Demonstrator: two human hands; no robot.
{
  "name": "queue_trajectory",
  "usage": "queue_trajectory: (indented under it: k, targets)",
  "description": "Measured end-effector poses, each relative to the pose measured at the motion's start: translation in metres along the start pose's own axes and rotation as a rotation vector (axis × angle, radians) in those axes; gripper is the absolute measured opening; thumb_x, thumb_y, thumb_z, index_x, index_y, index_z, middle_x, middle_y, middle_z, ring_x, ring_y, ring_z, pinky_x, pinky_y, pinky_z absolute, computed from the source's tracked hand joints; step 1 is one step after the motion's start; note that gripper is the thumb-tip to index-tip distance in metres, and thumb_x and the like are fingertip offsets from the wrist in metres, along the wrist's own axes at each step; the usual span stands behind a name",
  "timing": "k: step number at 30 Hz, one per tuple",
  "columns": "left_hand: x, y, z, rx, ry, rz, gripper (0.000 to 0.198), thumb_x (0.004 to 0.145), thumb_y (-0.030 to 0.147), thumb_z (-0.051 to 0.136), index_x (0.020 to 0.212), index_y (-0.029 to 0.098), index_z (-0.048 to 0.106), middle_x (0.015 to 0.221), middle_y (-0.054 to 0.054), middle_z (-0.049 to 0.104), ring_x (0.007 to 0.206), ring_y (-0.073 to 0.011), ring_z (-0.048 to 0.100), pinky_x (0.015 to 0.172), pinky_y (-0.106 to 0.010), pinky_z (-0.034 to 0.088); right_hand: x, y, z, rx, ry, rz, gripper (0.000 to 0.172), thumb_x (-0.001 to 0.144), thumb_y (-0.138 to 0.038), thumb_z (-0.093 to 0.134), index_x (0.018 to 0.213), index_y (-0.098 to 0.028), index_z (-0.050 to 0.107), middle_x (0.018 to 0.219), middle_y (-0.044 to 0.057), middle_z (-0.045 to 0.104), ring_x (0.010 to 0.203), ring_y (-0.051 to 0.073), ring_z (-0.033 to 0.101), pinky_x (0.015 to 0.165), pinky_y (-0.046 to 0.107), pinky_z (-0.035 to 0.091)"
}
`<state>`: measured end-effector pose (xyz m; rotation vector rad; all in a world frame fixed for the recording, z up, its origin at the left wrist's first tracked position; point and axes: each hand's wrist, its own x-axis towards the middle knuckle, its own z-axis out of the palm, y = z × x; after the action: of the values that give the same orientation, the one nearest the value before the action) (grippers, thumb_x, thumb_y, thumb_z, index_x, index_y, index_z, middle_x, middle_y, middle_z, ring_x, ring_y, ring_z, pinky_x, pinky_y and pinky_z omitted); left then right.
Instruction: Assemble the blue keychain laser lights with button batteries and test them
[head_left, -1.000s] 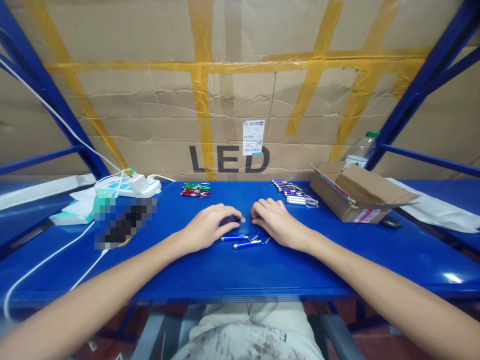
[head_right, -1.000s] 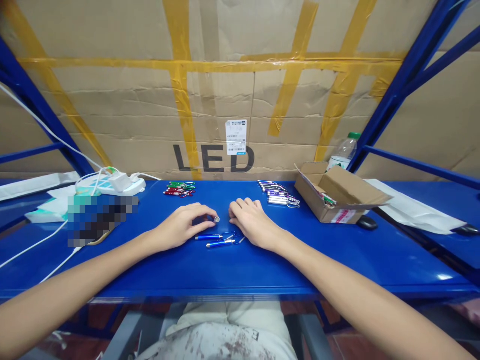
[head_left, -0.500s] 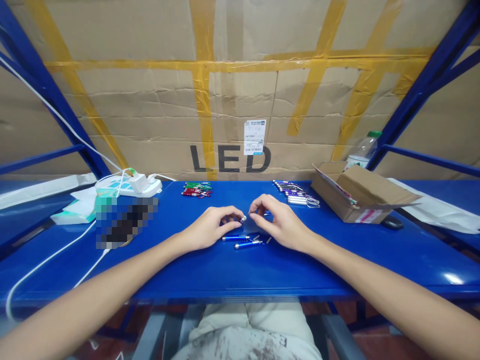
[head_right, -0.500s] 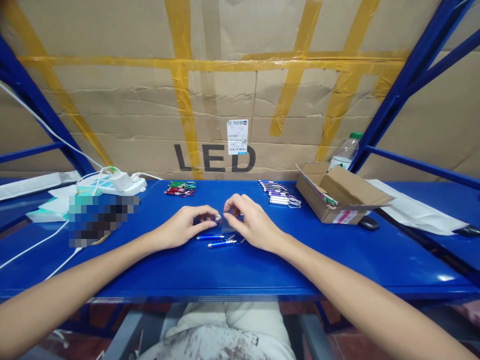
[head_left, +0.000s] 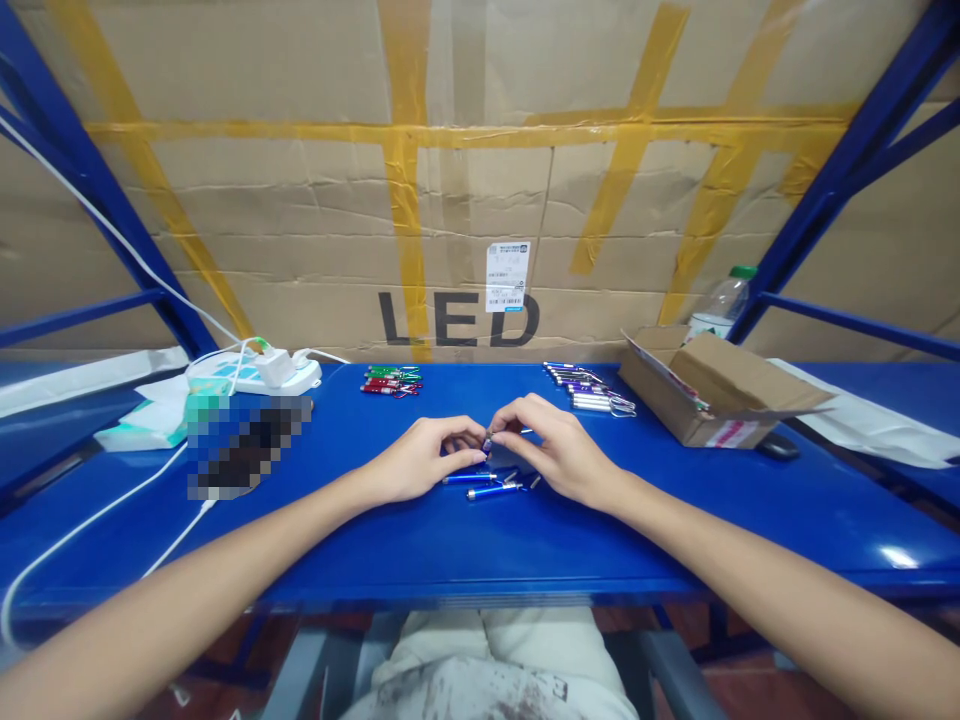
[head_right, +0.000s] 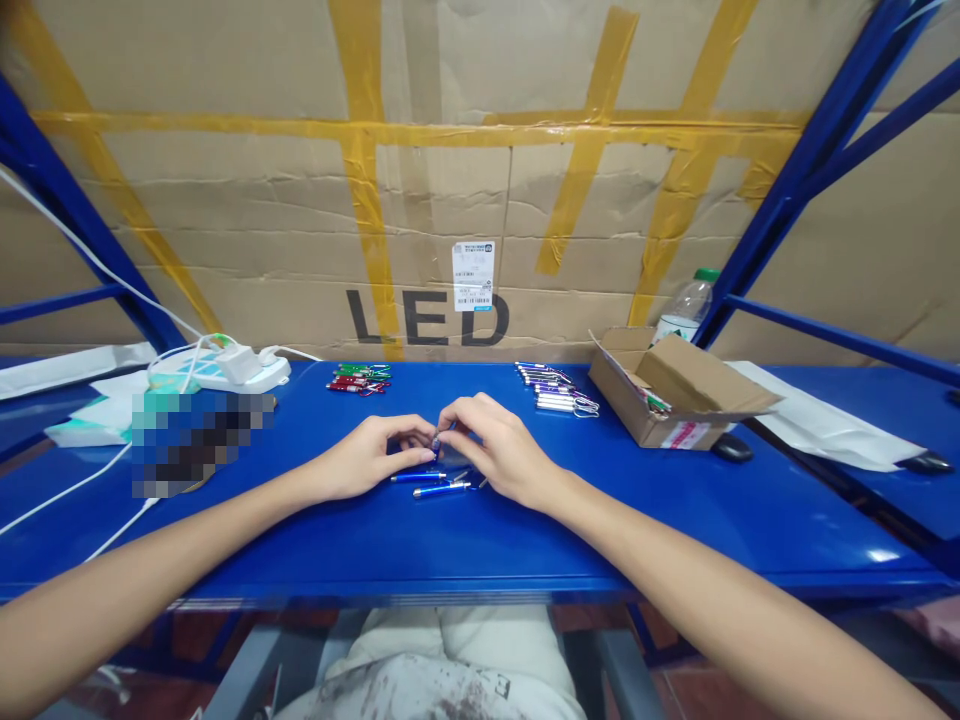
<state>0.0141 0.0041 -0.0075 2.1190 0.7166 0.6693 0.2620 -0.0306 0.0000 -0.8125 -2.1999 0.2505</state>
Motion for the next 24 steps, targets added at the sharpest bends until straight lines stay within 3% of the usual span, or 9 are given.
queue_trajectory:
  k: [24]
  targets:
    - [0.0027,-0.0038,-0.0004,-0.129,-0.007,-0.031,0.025,0.098,0.034,0.074,0.114,0.016,0.074,0.106,-0.007,0.081,0.098,-0.0208,0.075,0.09,-0.033,0.057,0.001,-0.0019,-0.0025,-0.127,-0.08,-0.209,0.01,0.111,-0.025,0.059,0.113,-0.023,0.068,0.115,0.01,0.068,0.103,0.025,0.058,0.092,0.039,0.05]
